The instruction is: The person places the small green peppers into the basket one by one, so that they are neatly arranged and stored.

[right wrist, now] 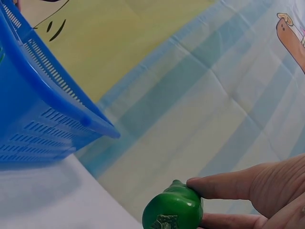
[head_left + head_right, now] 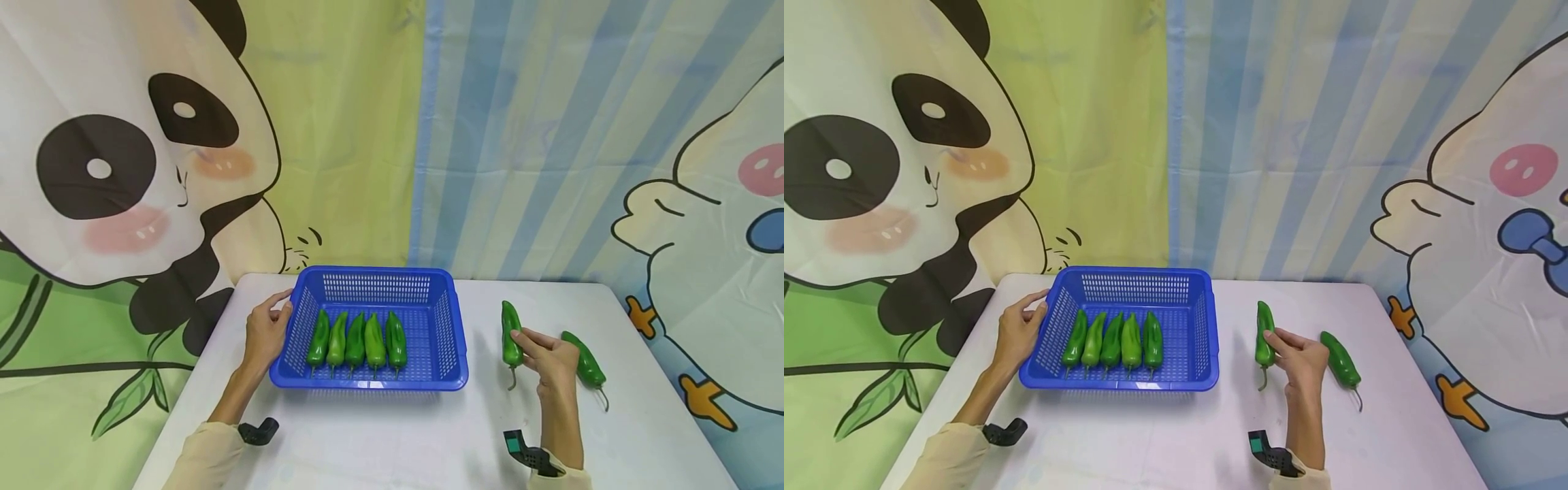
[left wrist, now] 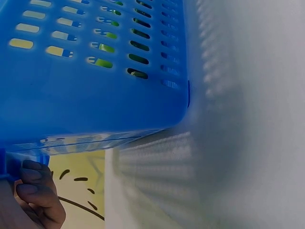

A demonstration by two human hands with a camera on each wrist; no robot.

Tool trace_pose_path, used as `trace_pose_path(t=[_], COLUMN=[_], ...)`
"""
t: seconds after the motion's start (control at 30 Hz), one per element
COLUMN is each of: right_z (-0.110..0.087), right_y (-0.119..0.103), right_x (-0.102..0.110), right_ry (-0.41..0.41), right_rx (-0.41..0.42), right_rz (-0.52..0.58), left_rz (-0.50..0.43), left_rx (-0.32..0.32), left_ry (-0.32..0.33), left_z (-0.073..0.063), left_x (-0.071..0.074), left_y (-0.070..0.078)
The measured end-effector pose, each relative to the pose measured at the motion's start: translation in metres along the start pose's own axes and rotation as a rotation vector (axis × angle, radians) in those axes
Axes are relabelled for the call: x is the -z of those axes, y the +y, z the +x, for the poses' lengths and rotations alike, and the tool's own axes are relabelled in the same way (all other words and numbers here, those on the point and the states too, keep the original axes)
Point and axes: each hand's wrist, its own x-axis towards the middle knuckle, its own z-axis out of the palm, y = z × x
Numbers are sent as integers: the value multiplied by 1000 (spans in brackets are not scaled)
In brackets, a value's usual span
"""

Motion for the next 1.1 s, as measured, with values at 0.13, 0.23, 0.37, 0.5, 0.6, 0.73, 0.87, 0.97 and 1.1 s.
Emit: trace_pose_path(t=[0.13,0.23,0.37,0.5,0.6,0.73,0.87,0.97,1.1], right_z=[-2,-3,-5,-6,-7,-9,-12,-13,-16], right_y=[-1,-3,-5,-7,-9,-12,-15,-18,-23], right_x=[-1,-2,-2,-1,-2,-4,-6,-8,-12], right_ry=[3,4,-5,-15,-17,-24,-32,-34,-41], right_rx=[14,19,22,26,32,45,53,50,62], right_rz=[0,-3,0,-3,-2,-2,-6,-4,0], left_rz=[5,7,6,4,-2,-5,-1,-4,-7], left_rx=[4,5,7,14,17,13,13,13,12], left_ry=[-1,-2,-7,-9,-9,-8,-7,-9,-12], left_z=[-1,-1,-2,-2,-2,0,1,1,0], left_x=[0,1,1,1,1,0,0,0,0], left_y=[0,0,1,1,1,0,0,0,0])
